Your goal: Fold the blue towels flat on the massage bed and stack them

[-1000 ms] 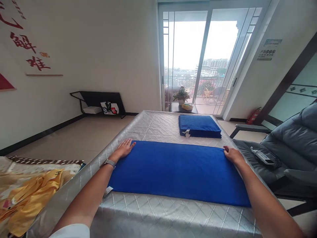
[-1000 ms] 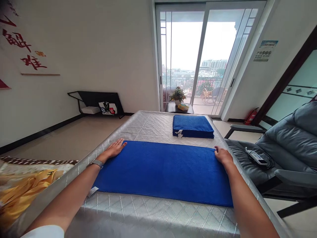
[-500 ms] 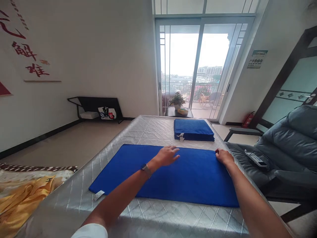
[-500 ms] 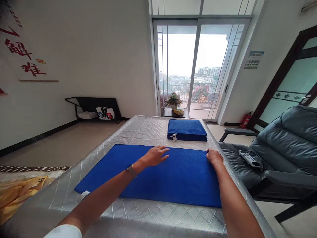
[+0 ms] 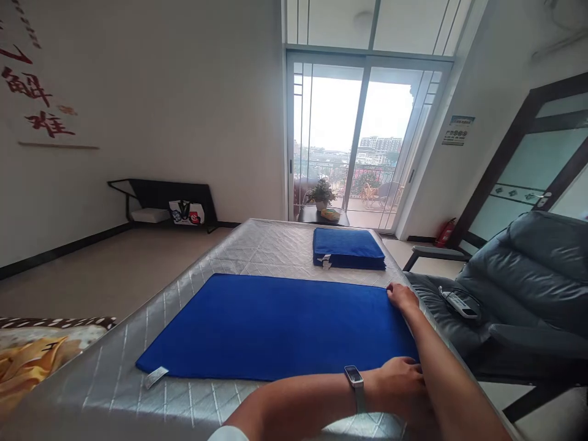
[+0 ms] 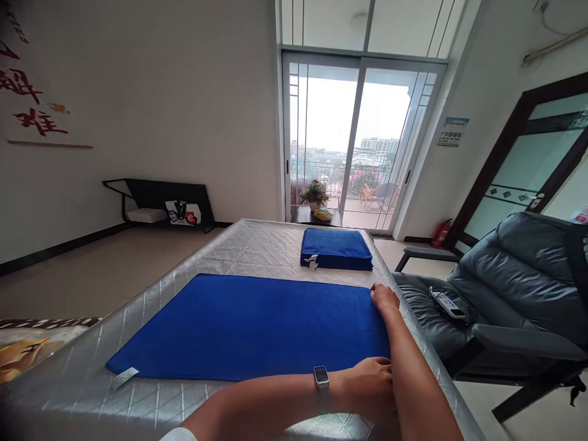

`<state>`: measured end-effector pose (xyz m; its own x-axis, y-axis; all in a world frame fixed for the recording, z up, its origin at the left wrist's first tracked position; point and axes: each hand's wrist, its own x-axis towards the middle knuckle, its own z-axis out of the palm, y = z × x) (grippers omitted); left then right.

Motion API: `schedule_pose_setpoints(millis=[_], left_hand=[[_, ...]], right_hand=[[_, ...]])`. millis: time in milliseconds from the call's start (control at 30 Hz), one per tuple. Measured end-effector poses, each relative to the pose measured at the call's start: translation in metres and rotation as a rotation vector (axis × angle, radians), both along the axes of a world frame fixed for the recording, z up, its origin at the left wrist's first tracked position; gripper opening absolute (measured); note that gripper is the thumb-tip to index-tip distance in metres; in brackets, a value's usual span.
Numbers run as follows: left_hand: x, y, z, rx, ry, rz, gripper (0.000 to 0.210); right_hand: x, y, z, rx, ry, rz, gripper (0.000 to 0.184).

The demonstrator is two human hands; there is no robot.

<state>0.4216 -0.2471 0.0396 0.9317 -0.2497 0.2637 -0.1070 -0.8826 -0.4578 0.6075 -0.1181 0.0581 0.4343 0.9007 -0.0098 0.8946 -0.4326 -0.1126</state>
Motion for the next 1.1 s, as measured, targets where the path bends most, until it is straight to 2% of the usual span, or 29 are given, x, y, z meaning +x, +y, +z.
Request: schedule_pose_setpoints(millis=[100, 200, 267, 367, 500, 600, 767, 1000, 1100], left_hand=[[-0.002, -0.002, 0.005, 0.109, -0.09, 0.032, 0.044], [-0.007, -0.007, 0.012, 0.251, -0.08, 0.058, 0.043], [-0.008, -0.011, 0.015, 0.28, -0.053, 0.072, 0.04], [-0.006, -0.013, 0.012, 0.226, -0.065, 0.075, 0.036], [0.009, -0.009, -0.004, 0.005, -0.049, 0.032, 0.03], [0.017, -0.005, -0.015, -0.122, -0.06, 0.024, 0.034], [0.017, -0.004, -0.019, -0.14, -0.09, 0.0, 0.039], [0.022, -0.005, -0.024, -0.237, -0.068, 0.035, 0.033], [0.023, -0.006, -0.022, -0.291, -0.089, 0.082, 0.032]], right_hand=[[0.0, 0.001, 0.001, -0.003, -0.002, -0.005, 0.041], [-0.001, 0.002, 0.001, -0.008, -0.005, -0.006, 0.04], [-0.003, 0.003, 0.001, -0.011, -0.009, -0.006, 0.04], [-0.005, 0.004, 0.0, -0.016, -0.019, -0.009, 0.04], [-0.006, 0.005, 0.0, -0.025, -0.033, -0.031, 0.04], [-0.006, 0.007, 0.0, -0.029, -0.039, -0.041, 0.037], [-0.005, 0.011, 0.0, -0.025, -0.048, -0.051, 0.034], [-0.001, 0.017, 0.001, -0.021, -0.056, -0.046, 0.03], [0.001, 0.019, 0.002, -0.022, -0.051, -0.041, 0.03]])
